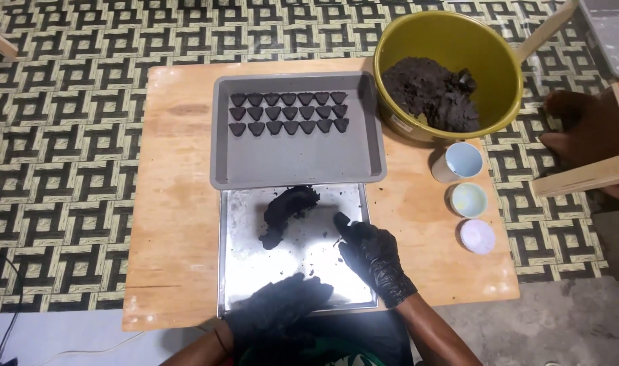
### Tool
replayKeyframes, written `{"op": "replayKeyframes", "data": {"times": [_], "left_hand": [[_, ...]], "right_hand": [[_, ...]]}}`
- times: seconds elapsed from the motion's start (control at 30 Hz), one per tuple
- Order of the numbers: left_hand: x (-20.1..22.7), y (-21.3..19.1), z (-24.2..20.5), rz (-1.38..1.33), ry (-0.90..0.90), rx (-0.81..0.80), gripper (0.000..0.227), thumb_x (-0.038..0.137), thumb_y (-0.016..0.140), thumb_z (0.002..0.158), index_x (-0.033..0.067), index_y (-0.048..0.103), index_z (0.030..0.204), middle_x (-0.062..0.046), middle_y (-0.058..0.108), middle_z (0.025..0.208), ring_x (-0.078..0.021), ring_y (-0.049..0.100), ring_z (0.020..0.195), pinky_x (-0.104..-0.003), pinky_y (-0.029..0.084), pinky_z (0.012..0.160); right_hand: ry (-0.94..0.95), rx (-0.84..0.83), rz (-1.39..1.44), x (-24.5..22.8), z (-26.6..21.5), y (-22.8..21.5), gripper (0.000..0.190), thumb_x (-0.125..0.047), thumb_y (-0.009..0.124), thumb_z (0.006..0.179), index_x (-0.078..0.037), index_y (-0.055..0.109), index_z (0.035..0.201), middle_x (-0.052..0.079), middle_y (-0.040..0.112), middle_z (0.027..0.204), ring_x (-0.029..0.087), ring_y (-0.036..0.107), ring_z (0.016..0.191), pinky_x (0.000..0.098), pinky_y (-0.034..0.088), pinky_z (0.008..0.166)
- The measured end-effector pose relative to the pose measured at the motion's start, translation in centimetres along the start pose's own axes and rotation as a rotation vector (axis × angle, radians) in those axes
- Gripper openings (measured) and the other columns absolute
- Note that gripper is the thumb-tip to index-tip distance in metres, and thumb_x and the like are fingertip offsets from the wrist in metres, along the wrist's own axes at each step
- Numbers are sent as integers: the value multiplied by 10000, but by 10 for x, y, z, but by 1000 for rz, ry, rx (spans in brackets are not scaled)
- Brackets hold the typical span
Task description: The person shapes a dark, clay-like material into small triangular pieces by hand. They place the finished pieces onto a gray tray and continue to form more from a larger lump of material on a metal sheet.
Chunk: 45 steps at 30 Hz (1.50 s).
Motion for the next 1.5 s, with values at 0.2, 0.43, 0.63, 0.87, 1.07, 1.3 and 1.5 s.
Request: {"op": "replayKeyframes", "data": {"times": [0.2, 0.43, 0.63, 0.87, 1.07, 1.3, 1.5], "left_hand": [[3, -52, 20, 252, -75, 144, 463, 378, 570, 1027, 25, 458, 1305, -186, 545, 1139, -246, 590, 786, -346, 538, 400], [-22, -50, 34, 297, -265, 548, 925, 458, 801, 855, -101, 401, 1474, -296, 475, 1470, -435, 484, 1367, -490, 436, 1154], [34, -96, 43, 521, -412, 432, 560, 383, 698, 933, 12, 556, 1328, -135, 645, 1307, -256, 633, 1156, -355, 570, 911], [65, -66, 57, -49, -137, -155, 332, 41, 583, 951, 114, 462, 1252, -127, 574, 1099, -246, 601, 928, -375, 580, 588], [18, -32, 74, 94, 90, 62, 974, 713, 9, 1003, -12, 607, 1259, -206, 685, 1166, -319, 641, 1065, -446, 463, 936], [2, -69, 59, 121, -63, 333, 794, 582, 484, 983, -67, 457, 1441, -221, 576, 1398, -364, 568, 1264, -467, 378, 1139], [-42, -35, 50, 672, -270, 689, 1016, 829, 579, 809, 133, 470, 1541, -119, 482, 1576, -261, 463, 1440, -448, 335, 1240]], "right_hand": [[85, -204, -73, 2, 3, 10, 723, -438, 595, 798, -355, 425, 1496, 36, 706, 956, 336, 694, 795, 449, 589, 632], [180, -108, -25, 33, -18, 46, 335, -438, 587, 896, -347, 518, 1211, -100, 611, 795, 125, 622, 714, 273, 502, 568], [143, 92, -9, 35, -25, 41, 128, -391, 593, 912, -278, 640, 948, -87, 588, 735, 145, 615, 643, 305, 488, 536], [-100, 185, -183, 4, -19, 10, 869, -56, 626, 850, -370, 307, 1596, 47, 586, 779, 287, 535, 549, 429, 466, 418], [-19, 266, -109, 9, -19, 9, 623, -41, 608, 848, -347, 587, 1391, 17, 573, 719, 298, 518, 518, 443, 442, 406], [2, 389, 34, 11, -21, 2, 299, -129, 599, 931, -257, 750, 1154, 3, 714, 799, 330, 642, 601, 458, 530, 490], [298, 283, 224, 12, -13, -15, 132, -323, 719, 780, -259, 776, 881, -8, 749, 676, 263, 752, 682, 389, 606, 644]]}}
Point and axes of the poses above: each hand's wrist, its own z-axis towards the middle knuckle, its own y-axis out of the palm, x = y × z, the point moved 7 cm from there along z, towards the middle knuckle
